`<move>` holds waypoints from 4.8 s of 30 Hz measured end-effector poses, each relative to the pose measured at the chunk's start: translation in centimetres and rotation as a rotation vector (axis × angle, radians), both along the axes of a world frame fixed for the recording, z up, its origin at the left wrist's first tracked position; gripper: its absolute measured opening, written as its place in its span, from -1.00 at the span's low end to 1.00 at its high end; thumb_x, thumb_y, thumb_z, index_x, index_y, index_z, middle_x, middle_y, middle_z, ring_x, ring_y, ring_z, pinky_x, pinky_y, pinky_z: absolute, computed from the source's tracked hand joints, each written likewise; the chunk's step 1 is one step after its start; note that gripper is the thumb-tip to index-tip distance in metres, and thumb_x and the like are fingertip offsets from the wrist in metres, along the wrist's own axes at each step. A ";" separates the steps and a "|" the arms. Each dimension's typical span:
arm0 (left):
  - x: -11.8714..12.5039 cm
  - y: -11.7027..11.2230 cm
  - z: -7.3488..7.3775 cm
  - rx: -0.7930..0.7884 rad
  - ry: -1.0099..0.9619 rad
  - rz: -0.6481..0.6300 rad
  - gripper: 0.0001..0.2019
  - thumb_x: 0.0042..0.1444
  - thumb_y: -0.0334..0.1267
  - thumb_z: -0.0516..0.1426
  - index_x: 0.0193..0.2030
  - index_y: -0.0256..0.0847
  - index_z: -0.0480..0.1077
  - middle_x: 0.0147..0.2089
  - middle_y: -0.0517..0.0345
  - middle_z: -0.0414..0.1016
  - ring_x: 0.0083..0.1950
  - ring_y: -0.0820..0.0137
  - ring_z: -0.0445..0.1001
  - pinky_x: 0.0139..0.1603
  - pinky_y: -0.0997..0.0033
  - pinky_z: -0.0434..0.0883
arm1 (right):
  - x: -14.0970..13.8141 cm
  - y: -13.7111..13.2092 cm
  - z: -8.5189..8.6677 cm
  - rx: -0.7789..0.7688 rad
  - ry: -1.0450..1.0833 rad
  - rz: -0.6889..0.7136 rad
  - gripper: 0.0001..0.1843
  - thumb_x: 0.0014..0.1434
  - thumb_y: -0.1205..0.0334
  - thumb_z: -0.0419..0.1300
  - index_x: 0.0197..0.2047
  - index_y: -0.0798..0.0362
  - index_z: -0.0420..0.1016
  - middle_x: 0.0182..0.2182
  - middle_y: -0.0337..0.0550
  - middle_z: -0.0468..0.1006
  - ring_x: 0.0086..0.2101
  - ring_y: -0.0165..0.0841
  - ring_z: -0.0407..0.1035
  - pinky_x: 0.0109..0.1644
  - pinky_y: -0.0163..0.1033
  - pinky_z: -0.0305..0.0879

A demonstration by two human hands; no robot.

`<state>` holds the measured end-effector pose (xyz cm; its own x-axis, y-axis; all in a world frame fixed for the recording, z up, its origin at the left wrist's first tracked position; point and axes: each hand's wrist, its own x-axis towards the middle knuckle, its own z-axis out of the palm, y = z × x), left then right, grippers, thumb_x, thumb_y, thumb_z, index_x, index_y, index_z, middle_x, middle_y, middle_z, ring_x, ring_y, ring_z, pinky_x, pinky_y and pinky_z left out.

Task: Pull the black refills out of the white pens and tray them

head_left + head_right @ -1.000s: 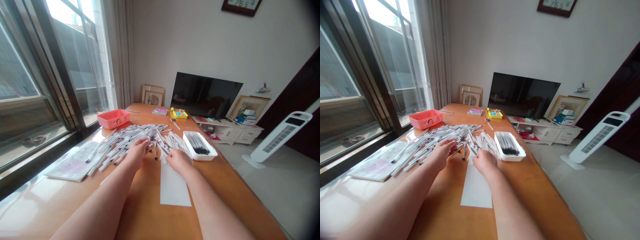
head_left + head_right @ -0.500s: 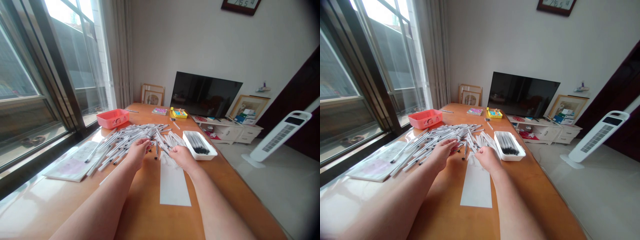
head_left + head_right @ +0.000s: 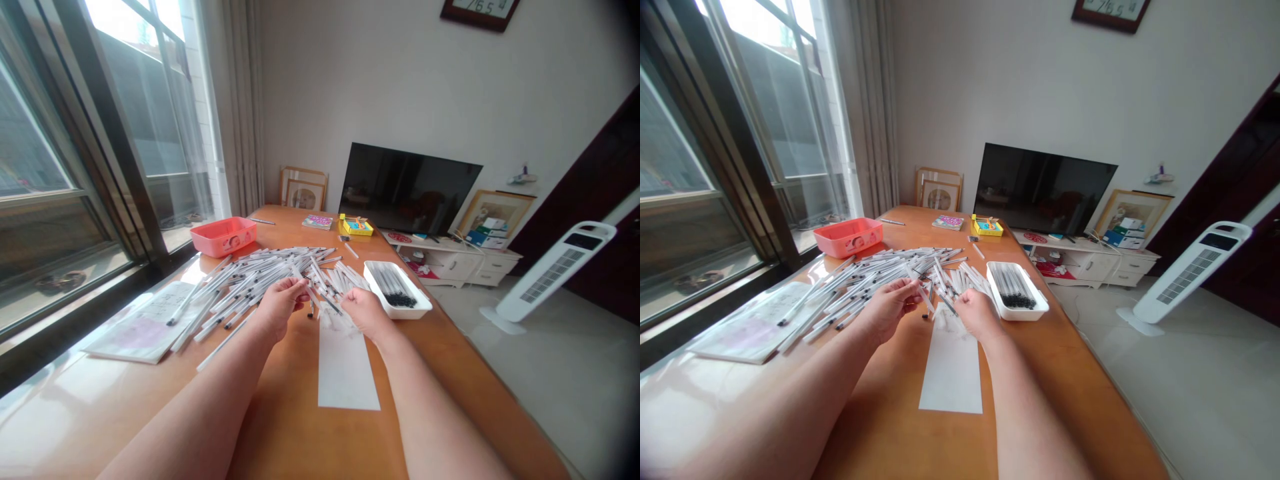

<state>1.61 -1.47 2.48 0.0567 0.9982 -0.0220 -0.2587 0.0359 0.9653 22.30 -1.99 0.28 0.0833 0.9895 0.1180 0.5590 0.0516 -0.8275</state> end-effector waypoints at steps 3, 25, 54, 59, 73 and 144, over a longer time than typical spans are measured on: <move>-0.2 0.2 -0.1 -0.004 -0.003 0.050 -0.67 -0.08 -0.02 0.36 -0.43 -0.24 0.43 -0.43 0.08 0.48 -0.40 0.43 0.38 -0.31 0.38 0.28 | 0.5 0.7 -1.0 -0.049 -0.211 -0.060 -0.87 0.02 0.15 0.22 -0.41 0.03 0.48 -0.58 -0.30 0.43 -0.53 -0.41 0.29 -0.47 -0.35 0.08; -0.4 0.5 -0.7 -0.054 0.018 0.021 -0.71 -0.07 -0.08 0.35 -0.36 -0.25 0.46 -0.34 0.08 0.50 -0.34 0.44 0.41 -0.29 0.42 0.29 | -0.2 0.8 -0.3 -0.061 -0.196 -0.040 -0.89 -0.04 0.19 0.22 -0.46 0.04 0.50 -0.59 -0.25 0.46 -0.53 -0.39 0.31 -0.48 -0.32 0.08; -0.3 -0.9 0.7 0.049 0.077 -0.338 -0.66 0.12 0.01 0.27 -0.15 -0.24 0.51 -0.16 -0.07 0.60 -0.33 0.41 0.41 -0.29 0.37 0.28 | -0.5 -1.7 3.1 0.033 0.596 0.045 -0.76 -0.01 0.14 0.34 -0.31 0.05 0.44 -0.42 -0.20 0.58 -0.45 -0.39 0.38 -0.48 -0.35 0.07; -0.1 -1.4 0.9 0.072 0.207 -0.482 -0.66 0.13 0.01 0.26 -0.14 -0.23 0.55 -0.18 -0.04 0.61 -0.30 0.40 0.38 -0.29 0.38 0.21 | 0.4 -2.1 4.3 0.118 0.890 0.002 -0.72 0.02 0.15 0.35 -0.23 0.02 0.40 -0.29 -0.08 0.65 -0.35 -0.33 0.50 -0.45 -0.37 0.18; 0.3 -1.9 0.9 0.099 0.278 -0.521 -0.65 0.07 0.05 0.27 -0.22 -0.21 0.60 -0.27 -0.01 0.60 -0.45 0.44 0.27 -0.41 0.38 0.09 | 0.1 -2.5 4.6 0.224 0.726 -0.037 -0.73 0.09 0.07 0.29 -0.23 0.03 0.40 -0.25 -0.05 0.66 -0.33 -0.30 0.51 -0.47 -0.34 0.13; -0.6 -1.1 1.1 0.086 0.149 -0.454 -0.68 0.06 -0.04 0.32 -0.23 -0.30 0.53 -0.28 0.05 0.52 -0.36 0.48 0.30 -0.30 0.40 0.15 | -1.1 -1.3 2.6 0.190 0.619 0.043 -0.67 0.11 0.05 0.32 -0.11 0.06 0.55 -0.23 -0.08 0.66 -0.19 -0.25 0.49 -0.22 -0.24 0.27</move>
<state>1.03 -2.57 3.57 0.4893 0.8719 0.0184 -0.0940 0.0317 0.9951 21.22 -3.27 2.93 0.1527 0.9601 0.2342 -0.0242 0.2406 -0.9703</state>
